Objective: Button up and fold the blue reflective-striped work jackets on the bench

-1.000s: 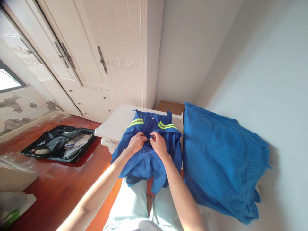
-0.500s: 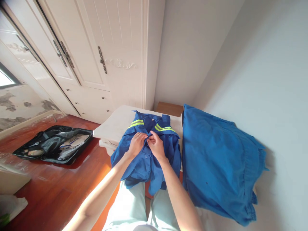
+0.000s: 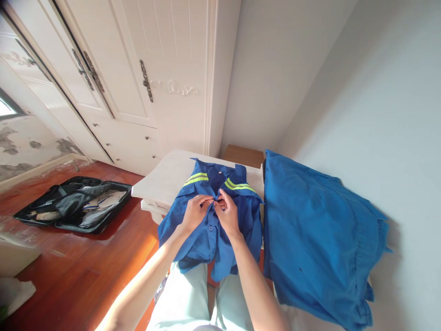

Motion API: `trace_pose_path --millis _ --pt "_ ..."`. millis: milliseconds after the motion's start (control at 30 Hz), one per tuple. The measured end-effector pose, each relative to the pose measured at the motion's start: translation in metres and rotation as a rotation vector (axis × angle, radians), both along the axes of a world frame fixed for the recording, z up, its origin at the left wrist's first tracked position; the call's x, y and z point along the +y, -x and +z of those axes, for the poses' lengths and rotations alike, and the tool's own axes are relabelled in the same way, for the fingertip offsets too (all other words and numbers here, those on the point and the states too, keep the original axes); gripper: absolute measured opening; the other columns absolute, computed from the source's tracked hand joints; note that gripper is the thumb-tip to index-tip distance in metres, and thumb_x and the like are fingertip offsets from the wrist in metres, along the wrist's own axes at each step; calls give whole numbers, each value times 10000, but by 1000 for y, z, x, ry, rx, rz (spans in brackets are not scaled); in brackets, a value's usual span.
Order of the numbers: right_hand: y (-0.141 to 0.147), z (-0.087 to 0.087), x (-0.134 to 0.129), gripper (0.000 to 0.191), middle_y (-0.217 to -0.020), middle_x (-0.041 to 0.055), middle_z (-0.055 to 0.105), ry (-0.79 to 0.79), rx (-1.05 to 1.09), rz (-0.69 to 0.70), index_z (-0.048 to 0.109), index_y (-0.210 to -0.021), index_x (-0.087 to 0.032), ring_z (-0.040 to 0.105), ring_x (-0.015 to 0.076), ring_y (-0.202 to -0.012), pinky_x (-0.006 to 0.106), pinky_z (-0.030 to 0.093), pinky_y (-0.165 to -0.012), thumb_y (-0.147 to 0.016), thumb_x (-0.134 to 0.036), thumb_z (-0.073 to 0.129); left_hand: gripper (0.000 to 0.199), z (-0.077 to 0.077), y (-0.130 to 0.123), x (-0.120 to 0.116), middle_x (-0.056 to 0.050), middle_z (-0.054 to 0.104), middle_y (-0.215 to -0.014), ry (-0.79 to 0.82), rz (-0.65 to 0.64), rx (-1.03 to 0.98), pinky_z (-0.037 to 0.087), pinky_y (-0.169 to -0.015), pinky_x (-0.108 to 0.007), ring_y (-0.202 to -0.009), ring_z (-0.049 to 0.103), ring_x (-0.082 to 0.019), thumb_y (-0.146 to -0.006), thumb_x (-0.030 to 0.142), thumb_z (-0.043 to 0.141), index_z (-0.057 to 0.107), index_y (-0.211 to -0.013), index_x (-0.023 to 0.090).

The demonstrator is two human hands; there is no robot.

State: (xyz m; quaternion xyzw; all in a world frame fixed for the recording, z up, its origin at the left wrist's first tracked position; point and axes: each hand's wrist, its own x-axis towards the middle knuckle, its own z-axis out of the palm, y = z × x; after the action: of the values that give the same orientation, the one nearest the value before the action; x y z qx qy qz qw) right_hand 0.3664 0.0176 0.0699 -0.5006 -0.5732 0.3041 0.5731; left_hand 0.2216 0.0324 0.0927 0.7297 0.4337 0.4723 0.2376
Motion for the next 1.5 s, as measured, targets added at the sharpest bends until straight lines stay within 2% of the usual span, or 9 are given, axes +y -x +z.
trace_pose_path --millis 133,300,400,500,600,800,933,1167,1500 --pt "2 1 -2 510 -1024 89 649 -34 -56 -14 566 -1335 -210 631 168 -758 307 587 -698 -863 -395 625 284 0 1 -1 -49 743 -942 33 -17 -50 552 -832 -371 -887 683 -216 -885 105 509 744 -933 258" --pt "-1 1 -8 454 -1057 88 663 -87 -95 36 564 -1350 -228 659 177 -825 322 589 -760 -908 -330 565 197 -1 0 2 -48 743 -875 79 -2 -60 539 -798 -343 -833 679 -208 -876 146 569 739 -839 240" --pt "-5 3 -9 390 -1051 81 676 -91 -81 63 607 -1298 -236 675 176 -812 336 595 -775 -921 -303 534 99 -1 -1 4 -55 743 -840 147 -22 -136 538 -756 -314 -774 681 -189 -855 170 620 715 -879 187" --pt "-7 7 -6 326 -991 74 698 -93 -99 26 666 -1210 -233 685 193 -834 344 595 -781 -912 -312 560 120 1 -3 4 -57 742 -807 258 -43 -290 547 -714 -295 -739 692 -184 -821 201 676 689 -930 154" --pt "-7 11 -3 310 -980 72 714 -104 -128 9 687 -1178 -231 691 203 -862 350 595 -799 -899 -323 585 60 4 -4 3 -52 733 -772 299 -34 -321 547 -694 -294 -722 686 -186 -809 217 685 702 -823 161" --pt "-5 12 -2 330 -1002 70 719 -153 -185 7 677 -1208 -234 695 198 -875 337 600 -797 -900 -313 591 185 8 -2 -4 -44 716 -771 251 -81 -276 523 -667 -275 -709 665 -173 -873 328 619 696 -845 161" --pt "-3 13 -2 315 -988 67 720 -204 -260 7 685 -1198 -239 689 193 -864 330 591 -808 -902 -294 591 297 3 -4 -9 -61 723 -816 327 -92 -365 543 -710 -282 -766 686 -188 -795 406 719 673 -924 143" --pt "-4 13 -2 347 -961 56 709 -173 -306 37 676 -1217 -236 673 173 -809 318 580 -802 -883 -261 585 160 -13 -6 -6 -77 731 -862 362 -43 -398 556 -776 -323 -815 701 -205 -807 265 664 664 -913 145" --pt "-11 8 -3 460 -1033 58 714 -114 -290 35 642 -1271 -240 664 181 -828 363 568 -842 -821 -177 572 164 -13 -10 -8 -85 725 -941 301 -46 -349 556 -824 -347 -885 698 -199 -835 139 543 659 -951 159"
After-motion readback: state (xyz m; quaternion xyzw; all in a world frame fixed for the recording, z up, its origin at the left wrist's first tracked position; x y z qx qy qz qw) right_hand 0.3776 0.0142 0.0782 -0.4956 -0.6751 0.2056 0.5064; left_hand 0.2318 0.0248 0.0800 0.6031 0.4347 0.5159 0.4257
